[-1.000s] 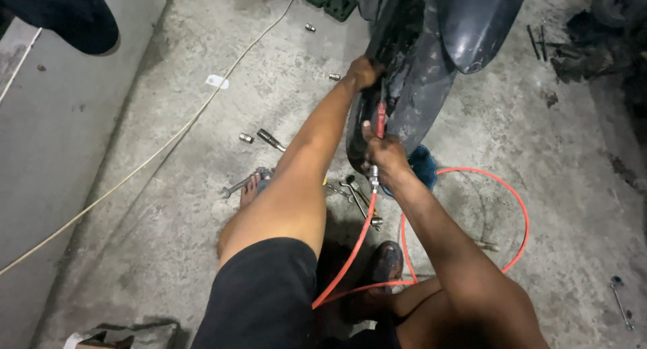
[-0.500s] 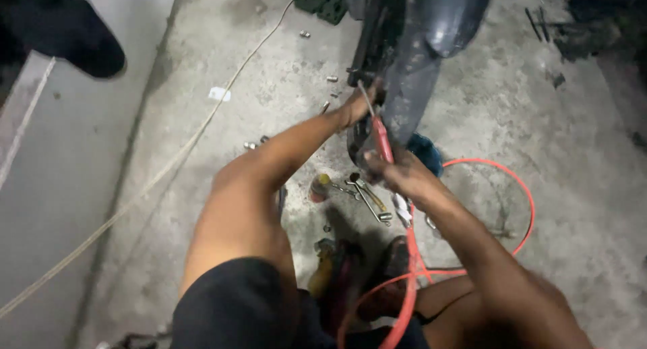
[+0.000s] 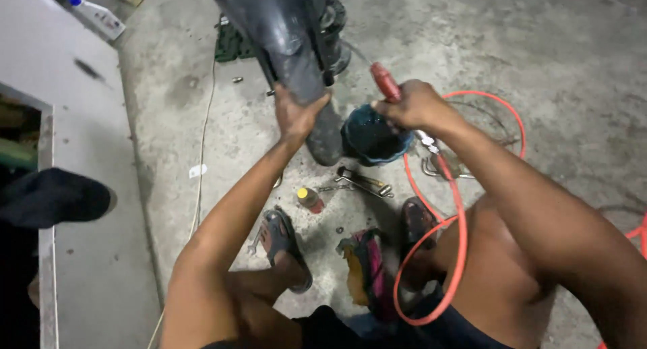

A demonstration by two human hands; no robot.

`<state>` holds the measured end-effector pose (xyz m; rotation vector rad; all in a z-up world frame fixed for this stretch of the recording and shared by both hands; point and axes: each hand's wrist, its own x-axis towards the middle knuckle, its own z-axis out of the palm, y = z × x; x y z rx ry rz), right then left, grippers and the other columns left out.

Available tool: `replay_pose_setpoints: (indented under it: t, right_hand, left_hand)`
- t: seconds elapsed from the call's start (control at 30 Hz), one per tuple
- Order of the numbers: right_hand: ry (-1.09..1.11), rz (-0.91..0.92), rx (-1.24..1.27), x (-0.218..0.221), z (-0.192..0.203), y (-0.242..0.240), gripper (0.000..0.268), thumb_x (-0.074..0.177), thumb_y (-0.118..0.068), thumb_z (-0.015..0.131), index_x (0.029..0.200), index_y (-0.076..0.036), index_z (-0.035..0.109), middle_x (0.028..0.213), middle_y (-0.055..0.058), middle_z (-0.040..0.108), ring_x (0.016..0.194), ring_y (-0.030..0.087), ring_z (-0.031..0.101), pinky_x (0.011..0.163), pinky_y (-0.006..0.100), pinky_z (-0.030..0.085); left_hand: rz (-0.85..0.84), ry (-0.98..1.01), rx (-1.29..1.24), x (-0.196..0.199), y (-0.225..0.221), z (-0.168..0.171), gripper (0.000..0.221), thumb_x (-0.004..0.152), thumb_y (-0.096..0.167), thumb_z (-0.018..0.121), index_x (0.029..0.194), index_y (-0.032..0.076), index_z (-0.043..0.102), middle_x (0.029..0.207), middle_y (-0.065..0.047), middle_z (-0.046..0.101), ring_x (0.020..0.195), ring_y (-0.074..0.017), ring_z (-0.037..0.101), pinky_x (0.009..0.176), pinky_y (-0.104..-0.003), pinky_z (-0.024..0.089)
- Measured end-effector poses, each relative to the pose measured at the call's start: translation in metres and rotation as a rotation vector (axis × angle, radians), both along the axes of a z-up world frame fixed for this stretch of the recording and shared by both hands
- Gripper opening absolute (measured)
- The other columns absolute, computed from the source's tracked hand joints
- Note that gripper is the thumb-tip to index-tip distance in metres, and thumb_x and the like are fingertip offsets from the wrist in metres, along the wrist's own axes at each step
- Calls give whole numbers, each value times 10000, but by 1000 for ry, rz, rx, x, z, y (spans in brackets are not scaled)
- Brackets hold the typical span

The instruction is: Drying the front wheel and brake assembly of a motorcycle using a compressed air nozzle

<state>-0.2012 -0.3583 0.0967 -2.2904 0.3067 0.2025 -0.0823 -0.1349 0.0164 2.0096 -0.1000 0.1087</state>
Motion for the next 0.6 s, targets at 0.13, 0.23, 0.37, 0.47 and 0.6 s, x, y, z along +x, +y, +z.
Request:
replay_pose_setpoints:
  t: [0.13, 0.23, 0.37, 0.47, 0.6]
  right_hand:
    - [81, 4, -139, 35, -30, 10, 441, 833, -517, 761, 868, -77, 774, 653, 78, 734, 722, 277, 774, 660, 401, 606]
    - [110, -49, 129, 45, -33, 16, 330, 920, -223, 701, 1107, 49, 689, 738, 157, 738, 628, 307, 762, 601, 430, 632]
    - [166, -43, -87, 54, -28, 23, 560, 886, -466, 712, 1113, 45, 732, 884, 192, 758, 862, 332, 759, 753, 460, 616]
    - [163, -57, -175, 54, -23, 31, 668, 847, -596, 706, 1114, 15, 756, 981, 225, 756, 1004, 376, 741, 848, 470, 595]
    - [157, -39, -283, 58, -13, 38, 773, 827, -633, 682, 1183, 52, 724, 1167, 300, 711, 1147, 423, 682, 952, 475, 556]
  left_hand:
    - [-55, 1, 7, -57, 21, 10, 1238, 706, 426, 977, 1520, -75, 191, 1506, -355, 403, 1444, -476, 395, 1258, -517, 305]
    - [-95, -24, -17, -93, 55, 5, 1301, 764, 398, 953, 1552, -120, 56, 1557, -381, 290, 1483, -508, 300, 1268, -532, 241]
    - [-353, 192, 270, -57, 120, -64, 1162, 688, 454, 951, 1469, -56, 259, 1485, -330, 453, 1406, -486, 432, 1216, -573, 362]
    - [-464, 390, 138, 19, 168, -123, 978, 743, 264, 850, 1491, -75, 319, 1503, -317, 469, 1421, -473, 435, 1197, -548, 385]
    - [-253, 359, -505, 42, 175, -40, 789, 930, 350, 539, 1593, 32, 253, 1542, -228, 422, 1432, -429, 443, 1145, -609, 376]
